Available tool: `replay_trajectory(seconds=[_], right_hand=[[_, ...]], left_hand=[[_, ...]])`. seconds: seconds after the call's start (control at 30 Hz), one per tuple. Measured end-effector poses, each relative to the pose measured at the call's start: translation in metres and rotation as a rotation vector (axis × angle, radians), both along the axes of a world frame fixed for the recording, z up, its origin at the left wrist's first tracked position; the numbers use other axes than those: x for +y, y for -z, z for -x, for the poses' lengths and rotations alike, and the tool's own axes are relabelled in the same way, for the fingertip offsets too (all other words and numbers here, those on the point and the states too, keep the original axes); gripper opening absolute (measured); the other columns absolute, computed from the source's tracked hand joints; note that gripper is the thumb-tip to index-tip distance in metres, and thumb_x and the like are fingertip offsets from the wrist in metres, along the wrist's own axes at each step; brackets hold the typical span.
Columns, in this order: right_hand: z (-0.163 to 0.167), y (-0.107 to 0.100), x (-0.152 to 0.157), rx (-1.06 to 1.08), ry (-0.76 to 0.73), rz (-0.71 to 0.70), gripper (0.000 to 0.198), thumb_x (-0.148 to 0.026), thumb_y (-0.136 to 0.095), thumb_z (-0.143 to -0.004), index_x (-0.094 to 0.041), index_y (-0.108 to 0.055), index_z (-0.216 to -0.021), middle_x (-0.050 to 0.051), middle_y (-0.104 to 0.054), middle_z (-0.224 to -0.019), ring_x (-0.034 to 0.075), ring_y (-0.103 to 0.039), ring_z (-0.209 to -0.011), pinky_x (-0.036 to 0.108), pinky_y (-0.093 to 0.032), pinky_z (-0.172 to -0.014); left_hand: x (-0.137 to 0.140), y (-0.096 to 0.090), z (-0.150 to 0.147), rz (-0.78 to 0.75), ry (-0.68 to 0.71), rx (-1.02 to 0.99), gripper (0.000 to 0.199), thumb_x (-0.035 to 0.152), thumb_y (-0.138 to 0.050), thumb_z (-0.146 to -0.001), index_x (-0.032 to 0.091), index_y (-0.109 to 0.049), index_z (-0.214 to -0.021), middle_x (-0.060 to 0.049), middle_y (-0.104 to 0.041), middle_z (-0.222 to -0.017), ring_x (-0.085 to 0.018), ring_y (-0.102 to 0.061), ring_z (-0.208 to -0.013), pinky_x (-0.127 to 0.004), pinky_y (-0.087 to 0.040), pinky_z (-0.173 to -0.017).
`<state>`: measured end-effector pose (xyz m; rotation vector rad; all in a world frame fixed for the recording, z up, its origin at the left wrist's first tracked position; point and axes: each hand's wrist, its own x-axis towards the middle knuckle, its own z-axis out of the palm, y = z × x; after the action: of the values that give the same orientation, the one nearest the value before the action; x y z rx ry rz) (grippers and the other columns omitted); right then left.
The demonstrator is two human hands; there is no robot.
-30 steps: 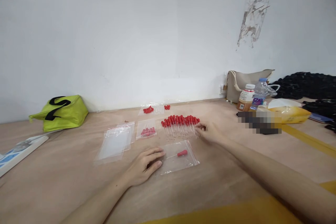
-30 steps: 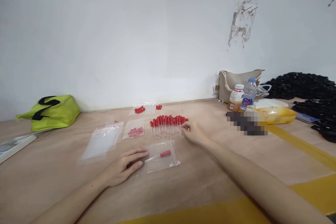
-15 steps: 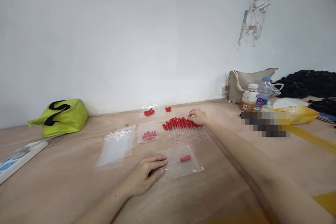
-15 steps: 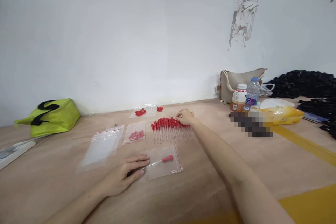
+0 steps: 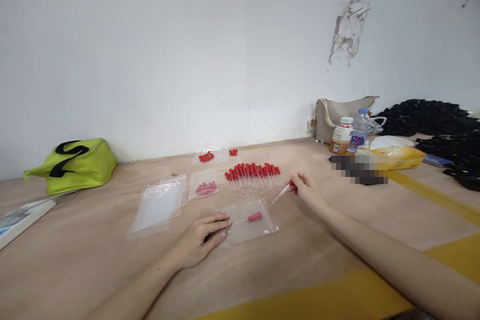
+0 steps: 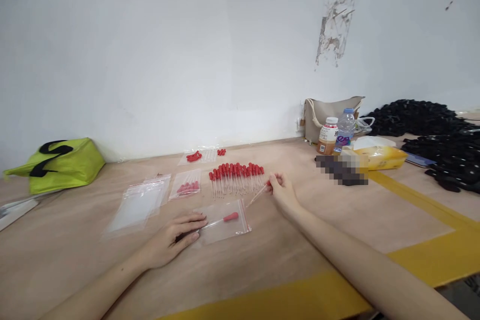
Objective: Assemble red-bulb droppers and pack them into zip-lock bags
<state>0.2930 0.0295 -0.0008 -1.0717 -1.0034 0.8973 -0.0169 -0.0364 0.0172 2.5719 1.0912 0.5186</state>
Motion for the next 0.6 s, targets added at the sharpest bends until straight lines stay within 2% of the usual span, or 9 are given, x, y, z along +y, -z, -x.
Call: replay_trajectory(seconds=[0.1, 0.23, 0.37, 0.5, 0.6], right_hand=[[0.009, 0.010, -0.007, 0.126, -0.053, 0.046, 0.043, -0.055, -0.064, -0.057, -0.020, -0.045, -0.071, -0.003, -0.055, -0.059, 0.009, -0.052, -0.047, 0.021, -0.040, -0.046], [0.019, 0.014, -0.010, 0.195, -0.183, 0.067, 0.042, -0.052, -0.068, -0.055, -0.020, -0.045, -0.071, -0.003, -0.056, -0.061, 0.010, -0.055, -0.050, 0.023, -0.043, -0.050], [0.019, 0.014, -0.018, 0.165, -0.304, 0.052, 0.037, -0.049, -0.066, -0.061, -0.019, -0.047, -0.071, -0.002, -0.057, -0.062, 0.010, -0.056, -0.053, 0.022, -0.043, -0.051], [0.016, 0.011, -0.025, 0.168, -0.319, 0.107, 0.036, -0.047, -0.067, -0.060, -0.018, -0.048, -0.069, -0.001, -0.058, -0.063, 0.010, -0.057, -0.057, 0.023, -0.045, -0.056], [0.014, 0.008, -0.027, 0.041, -0.331, 0.136, 0.035, -0.043, -0.071, -0.056, -0.017, -0.053, -0.070, -0.001, -0.059, -0.064, 0.009, -0.054, -0.055, 0.023, -0.043, -0.056]], left_hand=[[0.000, 0.000, 0.000, -0.003, -0.001, 0.001, 0.032, 0.032, -0.041, -0.088, 0.028, -0.051, -0.118, -0.002, -0.051, -0.123, -0.020, -0.043, -0.116, -0.039, -0.036, -0.097], [-0.001, 0.000, 0.000, -0.002, -0.007, -0.011, 0.032, 0.032, -0.042, -0.087, 0.028, -0.052, -0.117, -0.002, -0.052, -0.122, -0.020, -0.044, -0.115, -0.039, -0.037, -0.096], [-0.001, 0.000, 0.000, 0.004, -0.014, -0.029, 0.031, 0.032, -0.043, -0.087, 0.029, -0.053, -0.116, -0.002, -0.052, -0.123, -0.020, -0.044, -0.115, -0.039, -0.037, -0.096], [-0.001, 0.000, 0.000, 0.003, -0.014, -0.034, 0.032, 0.033, -0.043, -0.087, 0.029, -0.052, -0.117, -0.001, -0.052, -0.122, -0.020, -0.044, -0.115, -0.039, -0.037, -0.097], [-0.001, 0.000, 0.000, -0.007, -0.024, -0.015, 0.034, 0.033, -0.043, -0.087, 0.029, -0.049, -0.120, -0.001, -0.052, -0.122, -0.019, -0.044, -0.115, -0.039, -0.035, -0.098]])
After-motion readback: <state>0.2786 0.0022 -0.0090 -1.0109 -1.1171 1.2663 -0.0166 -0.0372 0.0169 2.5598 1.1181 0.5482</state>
